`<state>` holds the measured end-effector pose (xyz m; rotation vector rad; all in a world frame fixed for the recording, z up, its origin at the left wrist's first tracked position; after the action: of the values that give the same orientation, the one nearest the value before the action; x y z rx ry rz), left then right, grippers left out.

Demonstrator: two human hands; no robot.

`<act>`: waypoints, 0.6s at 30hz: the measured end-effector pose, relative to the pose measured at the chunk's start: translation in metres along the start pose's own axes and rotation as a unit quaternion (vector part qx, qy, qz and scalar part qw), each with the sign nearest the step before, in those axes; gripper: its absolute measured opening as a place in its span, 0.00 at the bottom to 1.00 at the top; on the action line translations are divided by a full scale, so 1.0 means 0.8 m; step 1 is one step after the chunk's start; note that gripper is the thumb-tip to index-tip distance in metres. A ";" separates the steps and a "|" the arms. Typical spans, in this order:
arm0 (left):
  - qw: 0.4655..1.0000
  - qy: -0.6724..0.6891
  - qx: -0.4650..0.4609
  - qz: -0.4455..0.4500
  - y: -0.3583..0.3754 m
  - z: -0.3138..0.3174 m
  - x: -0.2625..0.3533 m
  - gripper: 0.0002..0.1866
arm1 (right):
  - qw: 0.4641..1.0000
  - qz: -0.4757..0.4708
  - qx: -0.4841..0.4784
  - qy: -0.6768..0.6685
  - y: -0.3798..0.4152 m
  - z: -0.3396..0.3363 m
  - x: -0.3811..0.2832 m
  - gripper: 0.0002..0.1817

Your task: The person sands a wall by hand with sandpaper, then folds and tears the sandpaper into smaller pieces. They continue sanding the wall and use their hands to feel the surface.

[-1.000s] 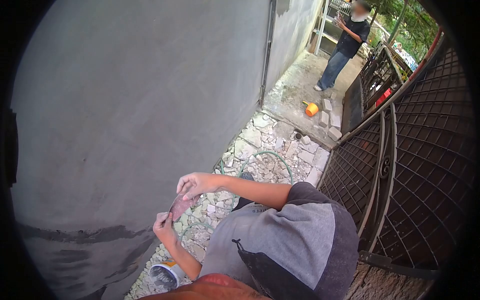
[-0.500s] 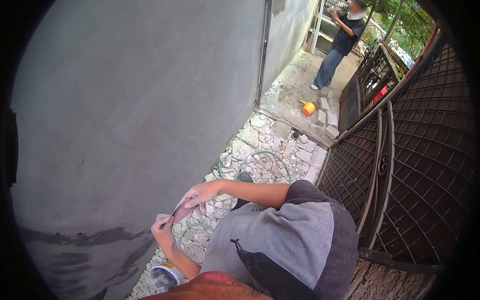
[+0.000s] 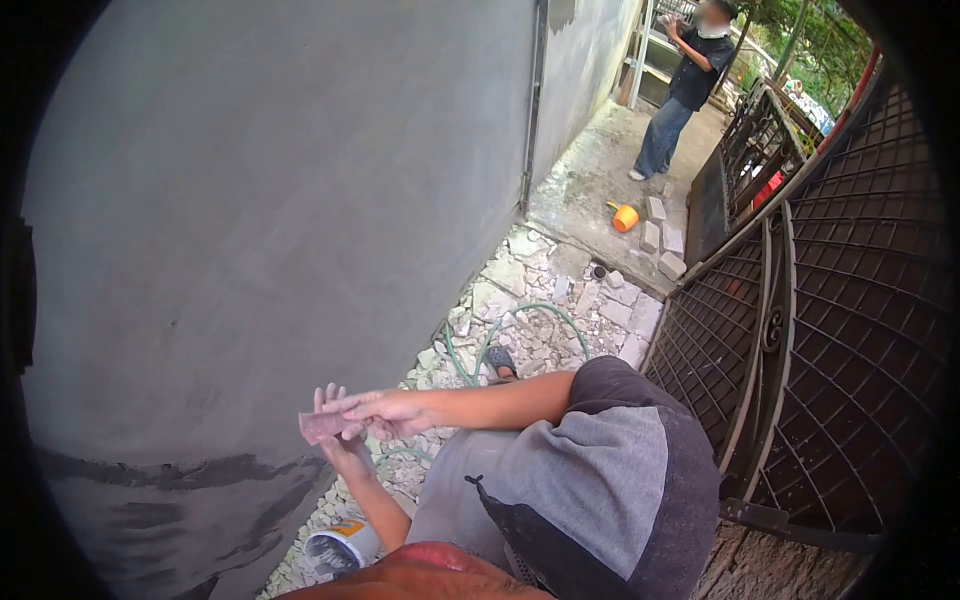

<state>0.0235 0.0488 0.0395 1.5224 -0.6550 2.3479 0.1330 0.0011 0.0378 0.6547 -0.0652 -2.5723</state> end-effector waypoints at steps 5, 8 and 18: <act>0.991 0.061 0.114 0.019 0.003 -0.003 0.008 0.30 | 0.999 0.014 0.021 -0.048 -0.010 0.005 0.027 0.26; 0.971 0.148 0.183 0.038 0.008 0.021 0.026 0.22 | 0.998 0.029 0.051 -0.025 -0.004 0.007 0.023 0.26; 0.933 0.240 0.262 0.051 0.014 -0.020 0.043 0.15 | 0.997 0.056 0.002 0.054 -0.007 -0.010 0.047 0.26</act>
<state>-0.0087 0.0464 0.0624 1.0044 0.0223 2.9768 0.1054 -0.0110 0.0138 0.7682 -0.0696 -2.4254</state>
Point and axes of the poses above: each hand's wrist, its own y-axis away from the middle knuckle, its own z-axis out of the palm, x = y × z, the point moved 5 cm from there along -y, towards the middle knuckle, and after that the axes turned 1 degree about x, right-handed, at the moved point
